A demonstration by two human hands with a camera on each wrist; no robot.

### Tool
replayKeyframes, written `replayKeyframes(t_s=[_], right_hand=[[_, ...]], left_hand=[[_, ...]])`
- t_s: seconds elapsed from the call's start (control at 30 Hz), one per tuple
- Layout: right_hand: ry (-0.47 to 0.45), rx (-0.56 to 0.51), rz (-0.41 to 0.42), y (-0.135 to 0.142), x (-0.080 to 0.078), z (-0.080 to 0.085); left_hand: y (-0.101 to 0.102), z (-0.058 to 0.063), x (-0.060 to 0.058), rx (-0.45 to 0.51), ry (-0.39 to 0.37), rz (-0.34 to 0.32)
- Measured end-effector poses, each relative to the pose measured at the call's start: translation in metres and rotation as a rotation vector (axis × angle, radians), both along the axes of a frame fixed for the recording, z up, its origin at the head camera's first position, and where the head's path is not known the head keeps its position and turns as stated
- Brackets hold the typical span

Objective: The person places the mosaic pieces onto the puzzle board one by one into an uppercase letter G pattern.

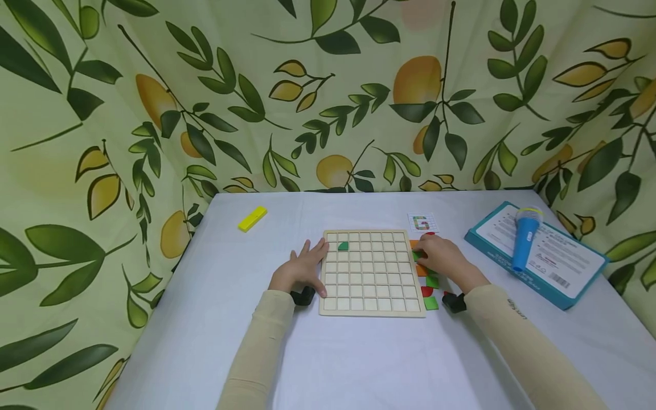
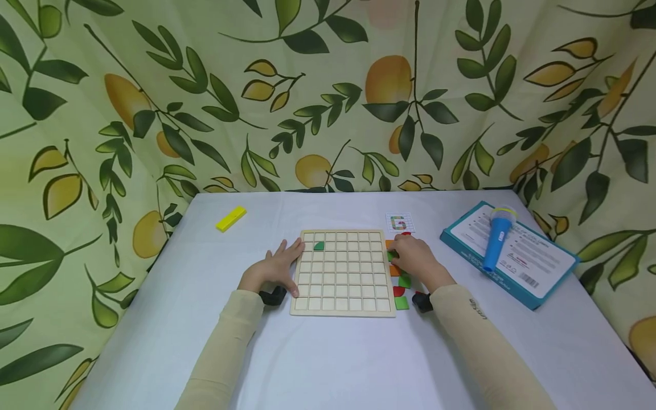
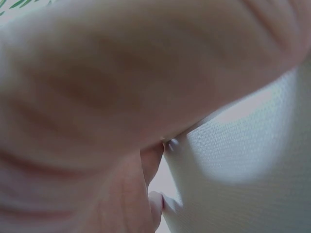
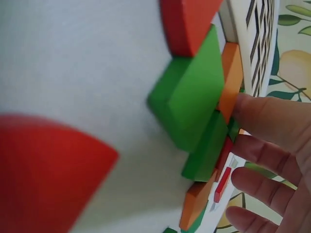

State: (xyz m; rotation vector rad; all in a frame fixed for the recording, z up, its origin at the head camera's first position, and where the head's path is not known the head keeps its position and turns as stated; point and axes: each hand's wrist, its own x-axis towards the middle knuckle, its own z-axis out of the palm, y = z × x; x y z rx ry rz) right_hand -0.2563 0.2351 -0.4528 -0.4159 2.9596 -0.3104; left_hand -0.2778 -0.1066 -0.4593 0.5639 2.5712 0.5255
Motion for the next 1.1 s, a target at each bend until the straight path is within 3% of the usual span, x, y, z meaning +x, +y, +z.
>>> replayKeyframes(t_s=[0.13,0.27,0.43,0.63,0.87,1.1], right_hand=[[-0.007,-0.001,-0.025,0.001,-0.003,0.003],[0.048,-0.02,-0.038,-0.001,-0.006,0.009],[0.146,-0.041,0.028,-0.016,-0.012,0.016],[0.186,-0.097,0.096,-0.045,-0.017,0.019],[0.197,-0.129,0.153,-0.084,-0.034,0.013],[0.146,-0.109,0.162,-0.108,-0.046,0.007]], left_hand=[[0.0,0.001,0.0,0.005,-0.007,0.001],[-0.001,0.002,-0.001,0.0,-0.009,0.008],[-0.001,0.001,-0.002,-0.012,-0.005,0.013],[0.0,-0.001,-0.002,-0.015,-0.009,0.008],[0.0,0.001,-0.003,-0.023,-0.009,0.014],[0.0,0.002,-0.003,-0.003,-0.03,0.014]])
